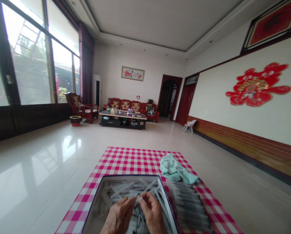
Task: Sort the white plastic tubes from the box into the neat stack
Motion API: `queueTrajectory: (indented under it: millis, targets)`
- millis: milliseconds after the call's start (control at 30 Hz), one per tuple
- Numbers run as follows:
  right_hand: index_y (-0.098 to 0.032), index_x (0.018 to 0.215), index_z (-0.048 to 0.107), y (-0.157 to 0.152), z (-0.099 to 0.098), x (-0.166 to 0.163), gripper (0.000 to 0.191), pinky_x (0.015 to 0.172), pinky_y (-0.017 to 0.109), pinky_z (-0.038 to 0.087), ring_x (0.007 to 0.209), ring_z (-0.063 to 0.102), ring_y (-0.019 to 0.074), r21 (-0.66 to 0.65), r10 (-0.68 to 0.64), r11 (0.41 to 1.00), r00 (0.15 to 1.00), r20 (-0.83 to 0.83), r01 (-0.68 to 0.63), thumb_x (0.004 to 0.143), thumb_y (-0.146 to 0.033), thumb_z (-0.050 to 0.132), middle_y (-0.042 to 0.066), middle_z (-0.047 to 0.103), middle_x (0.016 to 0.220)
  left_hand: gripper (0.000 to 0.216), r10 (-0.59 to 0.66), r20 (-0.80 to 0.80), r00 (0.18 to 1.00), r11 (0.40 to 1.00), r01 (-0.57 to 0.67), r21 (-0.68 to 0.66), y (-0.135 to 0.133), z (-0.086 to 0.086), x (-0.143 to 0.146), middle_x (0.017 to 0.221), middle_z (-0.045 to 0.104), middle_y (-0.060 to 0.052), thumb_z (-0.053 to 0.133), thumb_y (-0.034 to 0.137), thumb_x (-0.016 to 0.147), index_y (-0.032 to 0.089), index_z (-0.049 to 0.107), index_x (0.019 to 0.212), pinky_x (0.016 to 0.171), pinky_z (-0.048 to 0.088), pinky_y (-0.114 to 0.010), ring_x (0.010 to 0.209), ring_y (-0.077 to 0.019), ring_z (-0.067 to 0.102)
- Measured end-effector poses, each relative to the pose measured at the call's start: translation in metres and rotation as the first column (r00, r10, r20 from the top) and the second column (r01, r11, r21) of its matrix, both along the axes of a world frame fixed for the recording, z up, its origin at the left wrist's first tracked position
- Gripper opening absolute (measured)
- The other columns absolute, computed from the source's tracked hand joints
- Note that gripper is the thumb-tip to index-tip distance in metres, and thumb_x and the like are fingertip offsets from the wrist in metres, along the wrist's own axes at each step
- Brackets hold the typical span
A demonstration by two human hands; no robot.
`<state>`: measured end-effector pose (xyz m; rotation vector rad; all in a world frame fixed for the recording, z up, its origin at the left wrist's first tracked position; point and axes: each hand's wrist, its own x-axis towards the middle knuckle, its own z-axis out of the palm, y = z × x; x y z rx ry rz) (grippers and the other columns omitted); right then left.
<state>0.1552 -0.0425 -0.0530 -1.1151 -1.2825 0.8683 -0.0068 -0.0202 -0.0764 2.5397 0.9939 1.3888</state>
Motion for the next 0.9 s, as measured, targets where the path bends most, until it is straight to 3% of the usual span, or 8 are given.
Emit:
queueTrajectory:
  millis: [333, 600, 733, 900]
  targets:
    - [-0.018, 0.084, 0.061, -0.005, 0.003, 0.000, 0.019, 0.070, 0.026, 0.047, 0.076, 0.061, 0.0187, 0.007, 0.028, 1.000, 1.000, 0.014, -0.028, 0.081, -0.036, 0.060, 0.004, 0.066, 0.080, 0.024, -0.029, -0.073, 0.997, 0.985, 0.016, -0.172, -0.006, 0.009, 0.000, 0.075, 0.064, -0.002, 0.038, 0.025, 0.095, 0.023, 0.058, 0.109, 0.060, 0.047, -0.020, 0.065, -0.0134, 0.064]
    - [-0.018, 0.084, 0.062, -0.007, 0.008, 0.001, 0.020, 0.069, 0.026, 0.047, 0.074, 0.060, 0.0175, -0.002, 0.038, 0.999, 0.999, 0.004, -0.038, 0.080, -0.037, 0.060, 0.003, 0.065, 0.079, 0.024, -0.098, -0.039, 0.994, 0.961, 0.084, -0.263, -0.008, 0.016, 0.000, 0.076, 0.064, -0.003, 0.035, 0.025, 0.096, 0.021, 0.058, 0.098, 0.062, 0.046, -0.022, 0.067, -0.0141, 0.063]
    - [-0.017, 0.081, 0.063, -0.011, 0.016, 0.000, 0.020, 0.069, 0.025, 0.046, 0.072, 0.060, 0.0172, -0.001, 0.031, 1.000, 1.000, 0.002, -0.031, 0.079, -0.038, 0.061, 0.003, 0.065, 0.077, 0.026, -0.081, -0.038, 0.996, 0.956, 0.066, -0.287, -0.008, 0.016, 0.000, 0.073, 0.062, -0.003, 0.035, 0.026, 0.096, 0.021, 0.057, 0.085, 0.062, 0.045, -0.022, 0.066, -0.0142, 0.062]
    - [-0.017, 0.081, 0.063, -0.013, 0.019, -0.001, 0.021, 0.066, 0.024, 0.046, 0.071, 0.059, 0.0170, 0.003, 0.029, 1.000, 1.000, -0.009, -0.029, 0.079, -0.039, 0.061, 0.003, 0.065, 0.076, 0.026, -0.063, -0.056, 0.996, 0.959, 0.045, -0.281, -0.009, 0.014, 0.000, 0.072, 0.062, -0.003, 0.035, 0.027, 0.096, 0.020, 0.055, 0.082, 0.063, 0.045, -0.023, 0.066, -0.0141, 0.062]
